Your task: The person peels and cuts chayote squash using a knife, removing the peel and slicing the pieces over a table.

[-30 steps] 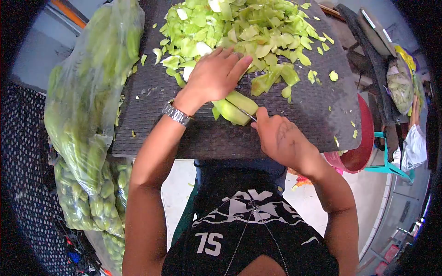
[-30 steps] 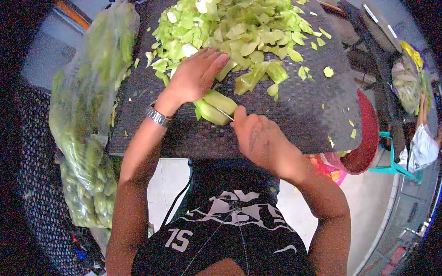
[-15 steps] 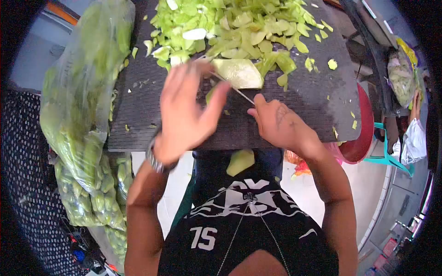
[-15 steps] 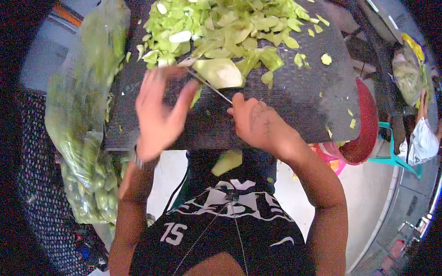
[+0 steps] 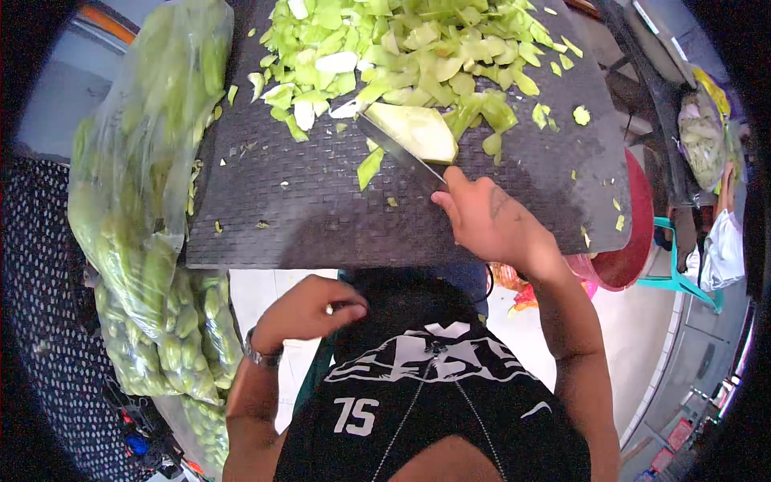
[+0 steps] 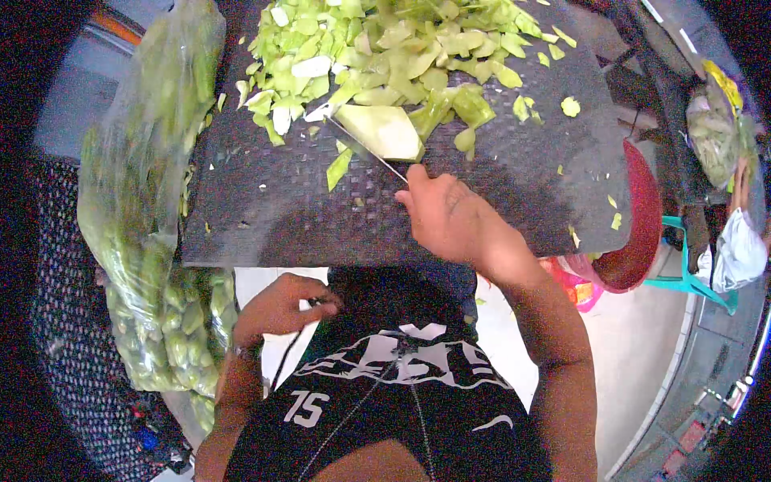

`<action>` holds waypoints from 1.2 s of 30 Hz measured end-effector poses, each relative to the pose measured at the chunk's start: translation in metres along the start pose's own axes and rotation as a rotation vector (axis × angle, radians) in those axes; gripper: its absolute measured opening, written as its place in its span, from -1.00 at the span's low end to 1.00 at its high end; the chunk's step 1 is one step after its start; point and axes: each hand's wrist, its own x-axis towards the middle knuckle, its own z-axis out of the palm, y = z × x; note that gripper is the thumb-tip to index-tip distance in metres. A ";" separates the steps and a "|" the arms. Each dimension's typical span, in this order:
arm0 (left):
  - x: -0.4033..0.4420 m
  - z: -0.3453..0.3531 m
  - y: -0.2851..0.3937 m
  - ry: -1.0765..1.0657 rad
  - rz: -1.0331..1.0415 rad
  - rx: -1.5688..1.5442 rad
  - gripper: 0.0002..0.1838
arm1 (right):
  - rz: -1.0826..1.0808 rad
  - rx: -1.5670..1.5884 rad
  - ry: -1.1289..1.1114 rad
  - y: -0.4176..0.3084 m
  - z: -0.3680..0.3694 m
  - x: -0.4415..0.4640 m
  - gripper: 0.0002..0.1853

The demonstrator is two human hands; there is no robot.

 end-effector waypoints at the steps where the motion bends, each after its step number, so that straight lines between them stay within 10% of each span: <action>1: 0.006 0.011 -0.025 0.205 0.011 0.031 -0.73 | -0.016 0.010 0.003 0.000 0.000 -0.001 -0.71; 10: 0.104 0.054 -0.083 0.628 0.042 0.281 -0.51 | 0.012 0.096 -0.057 0.008 0.006 0.005 -0.71; 18: 0.159 0.033 -0.057 0.726 0.569 0.649 -0.54 | 0.004 0.085 -0.034 0.008 0.005 0.001 -0.71; 36: 0.149 0.048 -0.174 0.749 0.028 0.364 -0.55 | -0.044 0.046 0.070 0.017 0.019 0.002 -0.77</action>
